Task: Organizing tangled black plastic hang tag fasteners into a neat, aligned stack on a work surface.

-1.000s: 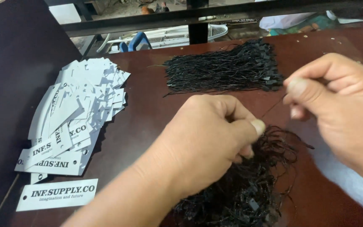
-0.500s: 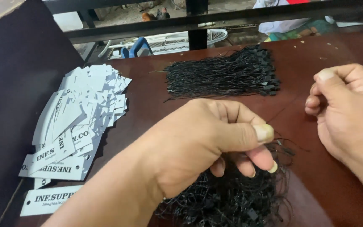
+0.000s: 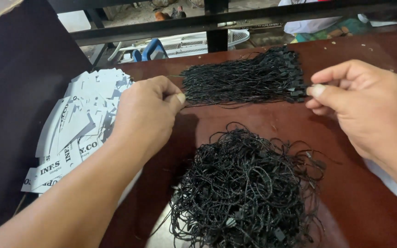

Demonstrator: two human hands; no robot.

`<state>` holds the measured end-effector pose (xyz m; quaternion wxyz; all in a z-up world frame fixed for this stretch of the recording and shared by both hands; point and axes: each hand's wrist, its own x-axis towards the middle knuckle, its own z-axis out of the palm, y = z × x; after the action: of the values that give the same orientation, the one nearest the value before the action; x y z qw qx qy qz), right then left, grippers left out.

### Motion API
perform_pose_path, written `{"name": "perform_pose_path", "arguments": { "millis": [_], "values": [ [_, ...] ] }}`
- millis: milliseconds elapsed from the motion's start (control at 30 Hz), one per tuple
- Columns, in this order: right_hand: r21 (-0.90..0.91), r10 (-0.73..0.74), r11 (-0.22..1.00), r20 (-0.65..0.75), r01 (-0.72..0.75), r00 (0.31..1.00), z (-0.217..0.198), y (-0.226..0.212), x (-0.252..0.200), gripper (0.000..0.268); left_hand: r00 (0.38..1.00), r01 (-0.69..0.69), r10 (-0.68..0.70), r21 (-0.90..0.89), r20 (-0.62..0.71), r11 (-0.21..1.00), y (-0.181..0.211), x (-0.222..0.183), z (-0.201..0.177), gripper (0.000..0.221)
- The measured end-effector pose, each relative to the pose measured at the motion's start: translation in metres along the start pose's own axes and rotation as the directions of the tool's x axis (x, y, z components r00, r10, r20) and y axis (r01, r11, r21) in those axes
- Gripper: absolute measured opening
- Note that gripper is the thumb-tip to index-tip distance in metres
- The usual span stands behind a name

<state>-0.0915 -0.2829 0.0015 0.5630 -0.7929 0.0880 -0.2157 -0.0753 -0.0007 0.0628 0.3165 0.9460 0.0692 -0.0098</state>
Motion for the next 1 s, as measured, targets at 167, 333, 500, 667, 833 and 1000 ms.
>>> {"name": "perform_pose_path", "arguments": {
  "millis": [167, 333, 500, 667, 833, 1000],
  "values": [
    [-0.249, -0.005, 0.968, 0.037, 0.014, 0.999, 0.007, -0.023, 0.010, 0.007, 0.995, -0.059, 0.050, -0.097, -0.087, 0.994, -0.008, 0.022, 0.016, 0.015],
    [-0.446, -0.184, 0.871, 0.096, 0.208, 0.978, 0.006, -0.010, 0.032, 0.010, 0.977, -0.131, 0.130, 0.004, -0.168, 0.991, -0.009, 0.044, 0.020, 0.027],
    [-0.545, -0.274, 0.794, 0.071, 0.267, 0.959, 0.005, 0.023, 0.050, 0.011, 0.984, -0.074, 0.088, 0.093, -0.155, 0.993, -0.008, 0.053, 0.025, 0.023],
    [-0.477, -0.313, 0.824, 0.065, 0.305, 0.947, 0.013, 0.033, 0.056, 0.007, 0.968, -0.145, 0.163, 0.104, -0.192, 0.984, -0.026, 0.071, 0.045, 0.021],
    [-0.504, -0.299, 0.818, 0.041, 0.278, 0.953, 0.017, 0.040, 0.067, 0.006, 0.951, -0.200, 0.228, 0.150, -0.208, 0.968, -0.032, 0.086, 0.050, 0.015],
    [-0.521, -0.278, 0.814, 0.034, 0.255, 0.960, 0.023, 0.036, 0.064, 0.005, 0.972, -0.128, 0.154, 0.149, -0.180, 0.981, -0.031, 0.083, 0.047, 0.014]
  ]
}}
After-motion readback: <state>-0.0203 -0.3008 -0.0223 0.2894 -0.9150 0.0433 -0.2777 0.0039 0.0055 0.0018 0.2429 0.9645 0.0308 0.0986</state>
